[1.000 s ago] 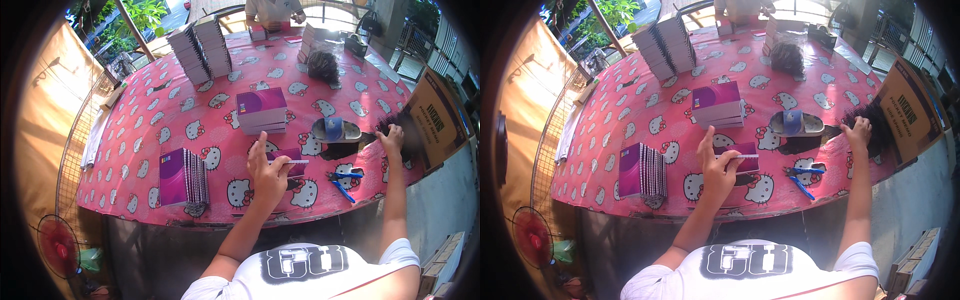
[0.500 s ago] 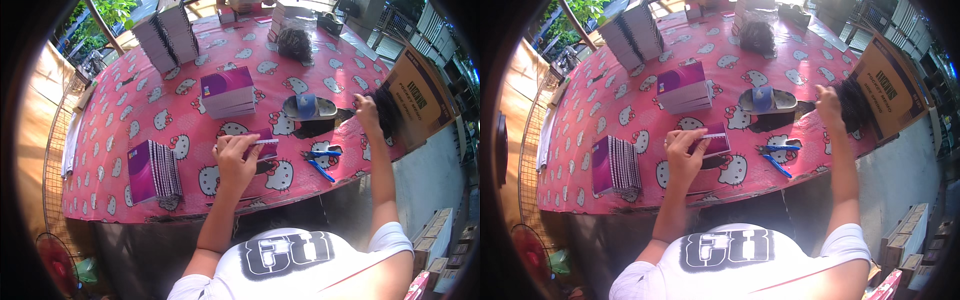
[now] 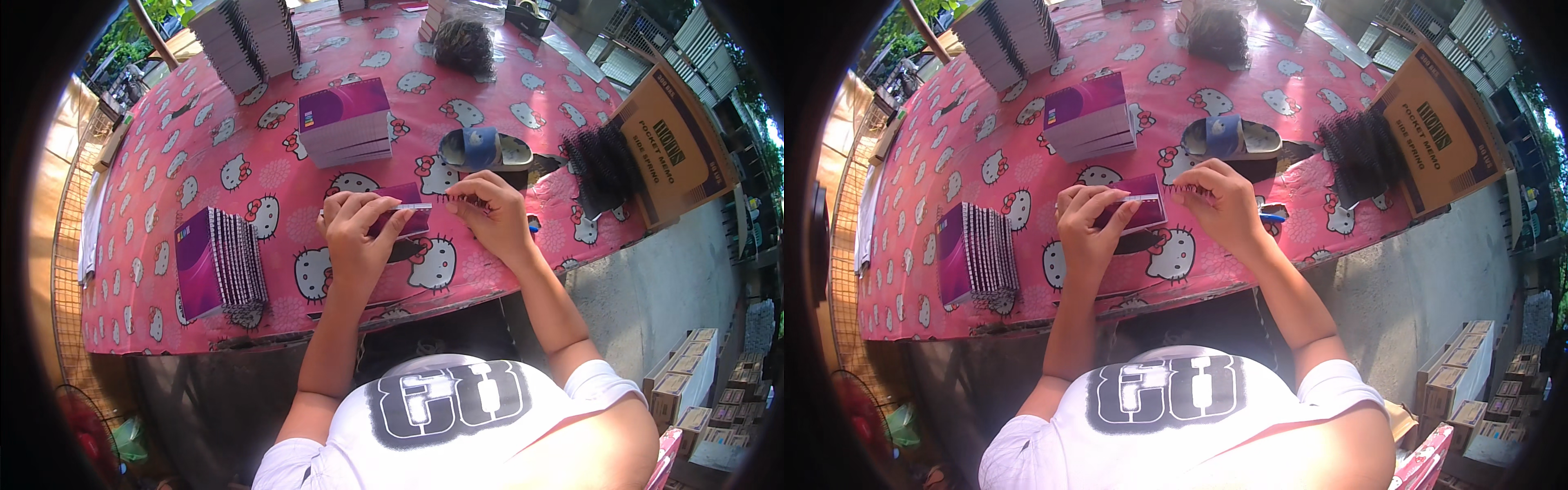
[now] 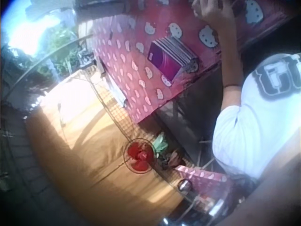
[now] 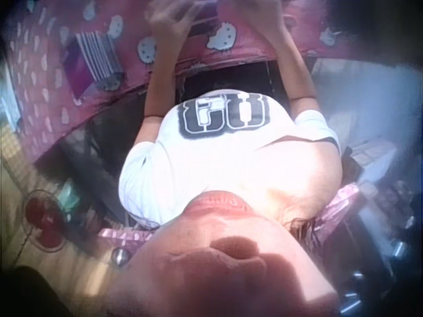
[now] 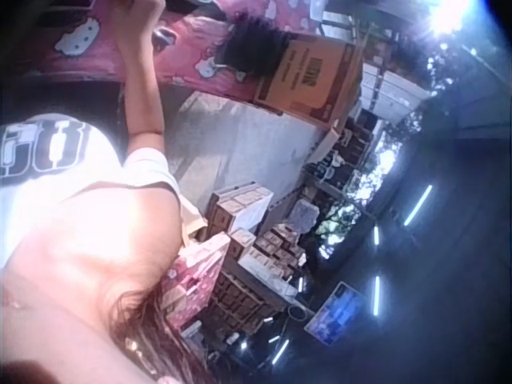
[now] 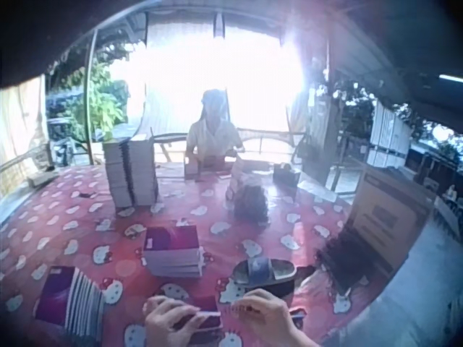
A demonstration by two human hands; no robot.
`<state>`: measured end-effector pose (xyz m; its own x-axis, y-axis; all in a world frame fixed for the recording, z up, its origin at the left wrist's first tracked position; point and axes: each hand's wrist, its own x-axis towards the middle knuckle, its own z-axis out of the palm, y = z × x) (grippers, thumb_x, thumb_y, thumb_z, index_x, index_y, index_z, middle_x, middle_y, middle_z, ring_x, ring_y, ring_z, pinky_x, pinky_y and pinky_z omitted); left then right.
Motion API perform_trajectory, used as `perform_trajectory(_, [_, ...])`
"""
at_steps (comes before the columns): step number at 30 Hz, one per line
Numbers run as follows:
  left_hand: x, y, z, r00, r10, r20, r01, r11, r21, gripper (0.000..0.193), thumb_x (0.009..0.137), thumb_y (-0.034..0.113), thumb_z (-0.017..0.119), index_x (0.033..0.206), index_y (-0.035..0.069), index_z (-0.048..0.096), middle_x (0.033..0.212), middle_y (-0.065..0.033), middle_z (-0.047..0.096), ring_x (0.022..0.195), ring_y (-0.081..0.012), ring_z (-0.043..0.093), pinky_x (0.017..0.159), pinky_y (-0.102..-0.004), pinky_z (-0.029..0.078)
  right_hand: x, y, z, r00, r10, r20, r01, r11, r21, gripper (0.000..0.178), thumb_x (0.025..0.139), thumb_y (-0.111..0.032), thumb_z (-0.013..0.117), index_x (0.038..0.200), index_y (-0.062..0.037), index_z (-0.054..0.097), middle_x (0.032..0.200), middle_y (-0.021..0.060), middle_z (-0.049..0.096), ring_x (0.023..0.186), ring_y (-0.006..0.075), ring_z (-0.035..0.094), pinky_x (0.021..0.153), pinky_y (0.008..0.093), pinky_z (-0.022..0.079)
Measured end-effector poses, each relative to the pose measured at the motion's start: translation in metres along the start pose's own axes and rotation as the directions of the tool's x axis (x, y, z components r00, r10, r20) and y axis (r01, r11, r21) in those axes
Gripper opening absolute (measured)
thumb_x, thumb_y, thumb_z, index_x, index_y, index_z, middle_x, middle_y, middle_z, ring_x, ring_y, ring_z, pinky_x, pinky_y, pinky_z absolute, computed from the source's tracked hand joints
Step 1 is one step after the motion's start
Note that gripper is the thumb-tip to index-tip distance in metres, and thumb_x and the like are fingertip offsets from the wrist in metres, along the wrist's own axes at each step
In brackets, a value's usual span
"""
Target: The person assembles small purple notebooks by inserting a spiral binding wire into pre-punched holes and using pliers to trim and secure the ends, repeating this process for multiple notebooks.
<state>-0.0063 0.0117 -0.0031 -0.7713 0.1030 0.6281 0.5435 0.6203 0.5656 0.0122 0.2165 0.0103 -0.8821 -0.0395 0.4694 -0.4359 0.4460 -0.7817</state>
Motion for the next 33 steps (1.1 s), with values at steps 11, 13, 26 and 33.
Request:
perform_trajectory(11, [-0.003, -0.004, 0.003, 1.0, -0.011, -0.007, 0.011, 1.0, -0.014, 0.021, 0.072, 0.028, 0.08, 0.085, 0.013, 0.075, 0.085, 0.0015, 0.067, 0.096, -0.0197, 0.053, 0.082, -0.0372, 0.036, 0.018, 0.003, -0.007, 0.934, -0.132, 0.333, 0.166, 0.983, -0.076, 0.029, 0.081, -0.003, 0.067, 0.11, -0.0052, 0.066, 0.087, 0.0108, 0.065, 0.08, 0.0209, 0.063, 0.074, 0.0297, 0.05])
perform_trajectory(13, [-0.003, -0.005, 0.003, 1.0, -0.021, -0.003, 0.02, 0.999, -0.027, 0.021, 0.072, 0.03, 0.08, 0.086, 0.015, 0.075, 0.086, 0.0027, 0.066, 0.098, -0.0191, 0.052, 0.082, -0.0376, 0.034, 0.017, 0.005, -0.001, 0.945, -0.072, 0.319, 0.058, 0.997, 0.052, 0.026, 0.081, -0.008, 0.069, 0.107, -0.0056, 0.065, 0.09, 0.0106, 0.063, 0.081, 0.0226, 0.062, 0.073, 0.031, 0.05])
perform_trajectory(26, [-0.006, -0.009, 0.004, 1.0, -0.007, 0.013, 0.007, 1.0, -0.004, 0.022, 0.068, 0.019, 0.08, 0.089, 0.016, 0.074, 0.089, 0.0042, 0.067, 0.098, -0.0185, 0.053, 0.084, -0.0386, 0.034, 0.015, -0.011, 0.024, 0.98, -0.116, 0.162, 0.156, 0.952, -0.263, 0.019, 0.083, -0.019, 0.068, 0.093, -0.0066, 0.057, 0.086, 0.0085, 0.056, 0.079, 0.0312, 0.062, 0.061, 0.0421, 0.05])
perform_trajectory(33, [-0.009, -0.01, 0.004, 1.0, 0.005, 0.0, -0.005, 1.0, -0.011, 0.023, 0.067, 0.017, 0.08, 0.09, 0.017, 0.074, 0.088, 0.0045, 0.067, 0.097, -0.0184, 0.054, 0.084, -0.0385, 0.034, 0.012, -0.019, 0.028, 0.986, -0.11, 0.127, 0.138, 0.96, -0.244, 0.015, 0.081, -0.014, 0.068, 0.084, -0.0026, 0.059, 0.081, 0.0113, 0.055, 0.079, 0.0329, 0.06, 0.063, 0.0434, 0.049])
